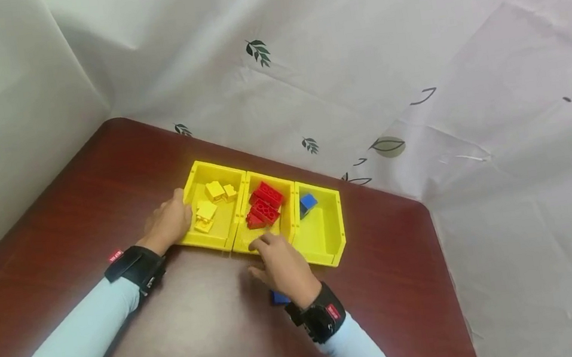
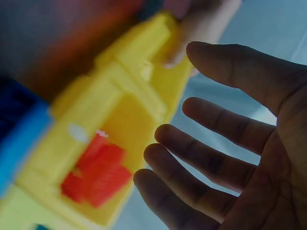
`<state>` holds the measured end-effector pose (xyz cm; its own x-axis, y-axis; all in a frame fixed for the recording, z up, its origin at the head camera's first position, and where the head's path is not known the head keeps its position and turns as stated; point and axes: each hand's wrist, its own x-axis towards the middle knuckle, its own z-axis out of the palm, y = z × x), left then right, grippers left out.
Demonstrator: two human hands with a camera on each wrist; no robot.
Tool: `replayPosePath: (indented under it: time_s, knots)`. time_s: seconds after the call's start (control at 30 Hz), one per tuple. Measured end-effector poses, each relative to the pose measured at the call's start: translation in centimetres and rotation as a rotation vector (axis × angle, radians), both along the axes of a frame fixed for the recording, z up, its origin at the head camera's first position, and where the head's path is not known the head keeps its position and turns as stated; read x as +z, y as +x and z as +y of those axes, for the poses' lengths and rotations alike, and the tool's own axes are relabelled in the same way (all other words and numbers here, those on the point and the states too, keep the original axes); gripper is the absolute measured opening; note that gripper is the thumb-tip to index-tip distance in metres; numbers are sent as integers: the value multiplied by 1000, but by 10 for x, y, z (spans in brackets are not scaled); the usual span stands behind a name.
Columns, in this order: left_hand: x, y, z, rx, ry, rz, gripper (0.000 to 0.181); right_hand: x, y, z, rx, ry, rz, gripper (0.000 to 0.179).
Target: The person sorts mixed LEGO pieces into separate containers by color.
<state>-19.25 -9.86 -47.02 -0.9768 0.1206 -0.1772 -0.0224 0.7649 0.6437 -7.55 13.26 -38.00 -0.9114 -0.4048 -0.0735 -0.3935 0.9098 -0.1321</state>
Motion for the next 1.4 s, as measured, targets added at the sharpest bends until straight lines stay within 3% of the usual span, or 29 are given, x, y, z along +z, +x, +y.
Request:
replayPosePath:
  time_s: [0.17,0.47,0.67,0.87,1.4]
  knots:
    - [1,0,1,5,-2,-13,42,-26,21,17,-46,-15,-47,41]
    - [0,0,2,-1,-11,-14,41,-64,46,38,-153,69,-114,39]
    - [1,0,2,-5,-14,-4,39,-79,55,46,-146,15,-22,27]
    - [1,0,1,1,-10,-7,40,-87,58,49,-134,2,63,27]
    - [1,1,1,4,-7,-6,40,-86,57,51,-131,18,44,26]
